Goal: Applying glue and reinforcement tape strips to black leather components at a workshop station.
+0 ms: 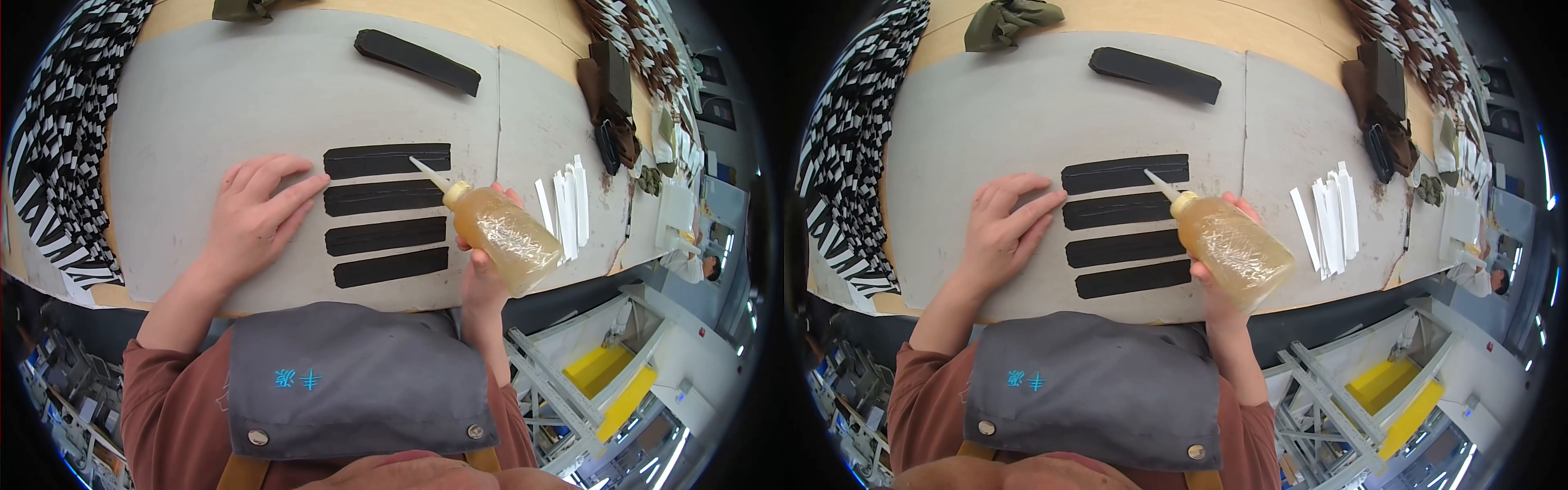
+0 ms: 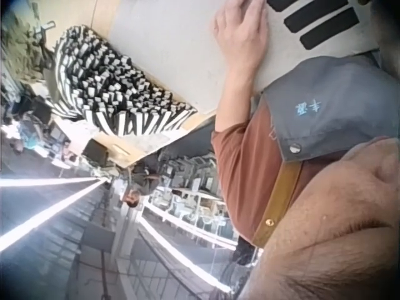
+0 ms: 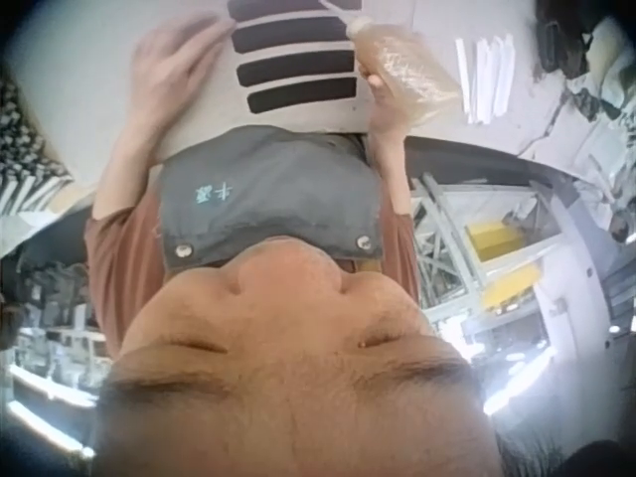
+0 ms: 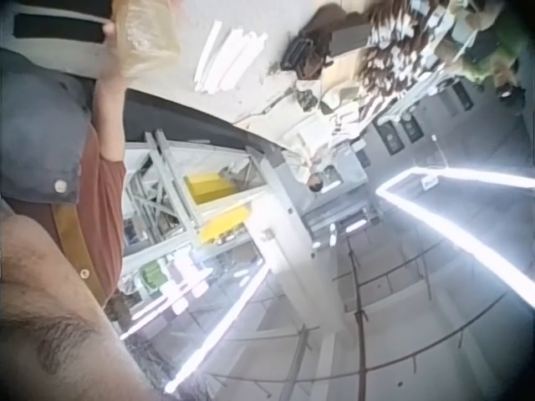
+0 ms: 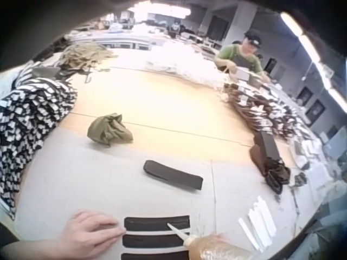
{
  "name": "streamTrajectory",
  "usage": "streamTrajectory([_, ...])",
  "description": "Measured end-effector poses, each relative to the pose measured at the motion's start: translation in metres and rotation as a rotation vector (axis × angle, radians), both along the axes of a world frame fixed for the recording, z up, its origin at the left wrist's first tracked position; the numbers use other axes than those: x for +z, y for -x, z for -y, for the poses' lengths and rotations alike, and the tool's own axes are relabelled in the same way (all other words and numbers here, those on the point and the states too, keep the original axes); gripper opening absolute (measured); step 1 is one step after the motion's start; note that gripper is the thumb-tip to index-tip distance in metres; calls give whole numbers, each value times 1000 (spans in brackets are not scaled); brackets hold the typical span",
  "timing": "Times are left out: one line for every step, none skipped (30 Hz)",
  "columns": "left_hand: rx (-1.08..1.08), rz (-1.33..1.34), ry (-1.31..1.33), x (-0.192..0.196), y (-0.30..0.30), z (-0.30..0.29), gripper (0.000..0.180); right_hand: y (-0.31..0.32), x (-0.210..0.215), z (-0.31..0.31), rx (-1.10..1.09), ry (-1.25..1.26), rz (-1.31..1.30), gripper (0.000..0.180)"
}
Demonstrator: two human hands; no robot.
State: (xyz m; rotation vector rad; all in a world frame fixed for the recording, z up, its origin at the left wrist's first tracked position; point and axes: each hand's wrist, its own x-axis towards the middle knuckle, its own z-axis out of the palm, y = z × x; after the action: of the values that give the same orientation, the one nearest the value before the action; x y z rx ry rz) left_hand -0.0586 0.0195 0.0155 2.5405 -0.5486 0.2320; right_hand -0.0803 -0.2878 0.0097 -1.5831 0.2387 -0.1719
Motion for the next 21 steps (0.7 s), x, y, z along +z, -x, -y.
streamTrajectory([-1,-2,7,0,0,0,29,0,-1,-3,35,-11,-29,119])
streamTrajectory([-1,-4,14,0,0,0,29,0,-1,-6,70,-23,-58,120])
streamTrajectory([5,-5,11,0,0,-1,29,0,-4,-9,76,-25,-59,120])
streamTrajectory([4,-5,9,-1,0,-1,29,0,-8,-11,110,-48,-59,120])
streamTrajectory([3,-5,6,-1,1,-1,29,0,-10,-14,143,-71,-60,121])
streamTrajectory([10,-6,1,-2,1,-1,29,-1,-9,-17,150,-75,-61,121])
streamTrajectory([2,-11,7,-3,1,-2,30,-1,-6,-20,212,-109,-58,114])
streamTrajectory([-7,-15,12,-3,1,-3,32,-2,-5,-24,273,-143,-55,107])
streamTrajectory([0,-16,7,-4,2,-3,32,-3,-6,-27,279,-148,-56,107])
streamTrajectory([-4,-10,12,-6,2,-3,32,-4,-9,-30,303,-129,0,106])
streamTrajectory([-9,-4,17,-6,2,-3,33,-5,-11,-33,325,-111,56,106])
streamTrajectory([-4,-5,12,-6,2,-3,33,-6,-10,-36,330,-117,56,106])
streamTrajectory([-5,-1,15,-7,2,-3,33,-6,-7,-38,356,-107,33,106])
streamTrajectory([-7,2,18,-7,2,-3,34,-7,-5,-41,381,-97,10,106])
streamTrajectory([-5,2,15,-7,2,-3,34,-8,-5,-44,388,-108,27,107])
streamTrajectory([-7,2,15,-6,2,-2,34,-9,-5,-46,388,-108,28,107])
streamTrajectory([-11,2,15,-6,1,-2,34,-10,-4,-47,411,-104,47,107])
streamTrajectory([-14,3,17,-6,1,-2,34,-11,-4,-48,433,-98,66,108])
streamTrajectory([-18,-2,20,-6,0,-2,34,-11,-5,-47,425,-94,68,108])
streamTrajectory([-23,-7,25,-7,-1,-1,34,-11,-7,-46,439,-92,110,108])
streamTrajectory([-35,-4,30,-7,-1,-2,34,-11,-8,-44,452,-88,152,109])
